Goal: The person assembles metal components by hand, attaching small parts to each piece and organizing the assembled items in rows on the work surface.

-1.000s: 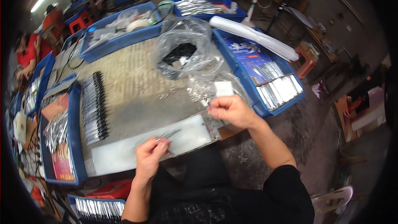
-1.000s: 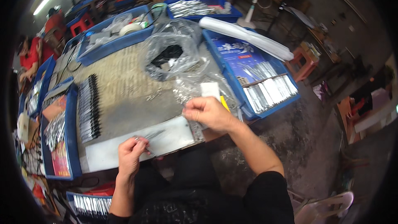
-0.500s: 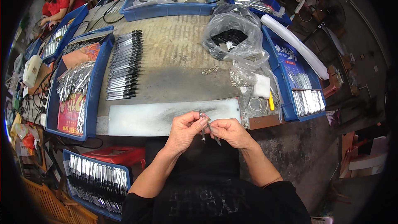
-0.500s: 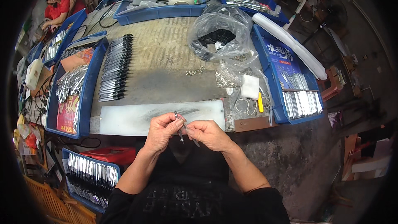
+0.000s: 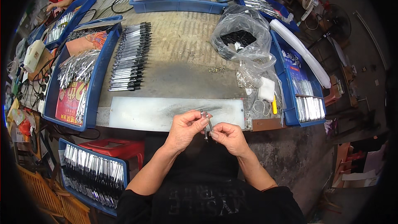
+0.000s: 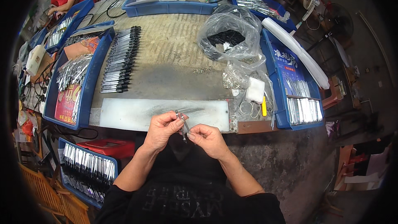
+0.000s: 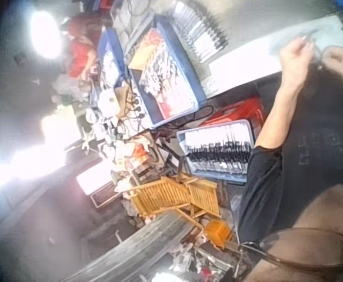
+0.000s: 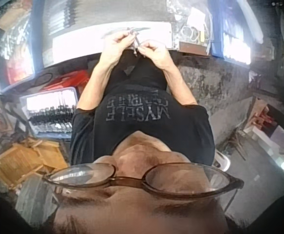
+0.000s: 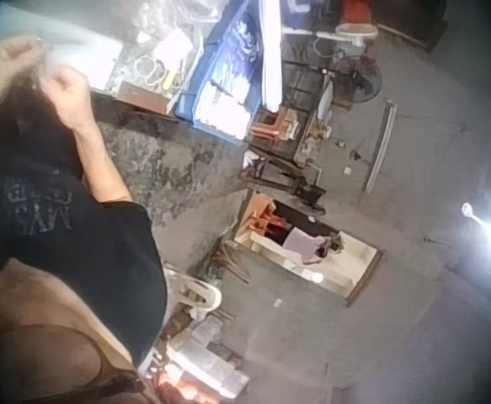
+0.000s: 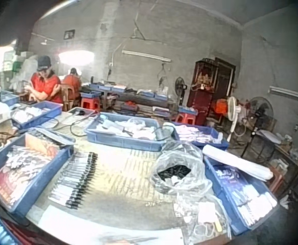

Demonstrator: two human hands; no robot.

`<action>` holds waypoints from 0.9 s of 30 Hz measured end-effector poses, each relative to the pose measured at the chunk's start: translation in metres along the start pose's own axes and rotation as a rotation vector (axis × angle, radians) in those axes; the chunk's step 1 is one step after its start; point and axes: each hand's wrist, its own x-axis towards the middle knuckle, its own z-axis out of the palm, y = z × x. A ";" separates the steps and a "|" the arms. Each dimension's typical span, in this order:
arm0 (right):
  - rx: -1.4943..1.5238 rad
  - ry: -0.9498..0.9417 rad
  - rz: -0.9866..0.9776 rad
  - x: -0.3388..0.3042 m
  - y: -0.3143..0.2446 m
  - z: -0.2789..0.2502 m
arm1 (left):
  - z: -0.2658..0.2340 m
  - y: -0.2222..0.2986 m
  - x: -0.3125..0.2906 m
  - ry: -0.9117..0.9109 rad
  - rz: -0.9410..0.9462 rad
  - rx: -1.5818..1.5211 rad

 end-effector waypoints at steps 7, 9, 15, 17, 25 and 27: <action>-0.124 0.181 -0.125 -0.001 0.007 0.012 | 0.002 -0.003 -0.003 0.020 -0.018 -0.023; -0.129 0.185 -0.144 -0.001 0.006 0.015 | 0.005 -0.001 -0.004 0.041 -0.023 -0.016; -0.216 0.216 -0.204 0.000 0.012 0.017 | 0.004 -0.004 -0.003 0.033 -0.048 -0.009; -0.248 0.219 -0.208 0.001 0.011 0.018 | 0.004 -0.004 -0.003 0.035 -0.053 -0.010; -0.295 0.243 -0.223 0.001 0.014 0.017 | 0.004 -0.006 -0.003 0.040 -0.053 -0.021; -0.301 0.246 -0.219 0.001 0.012 0.019 | 0.004 -0.007 -0.003 0.045 -0.049 -0.016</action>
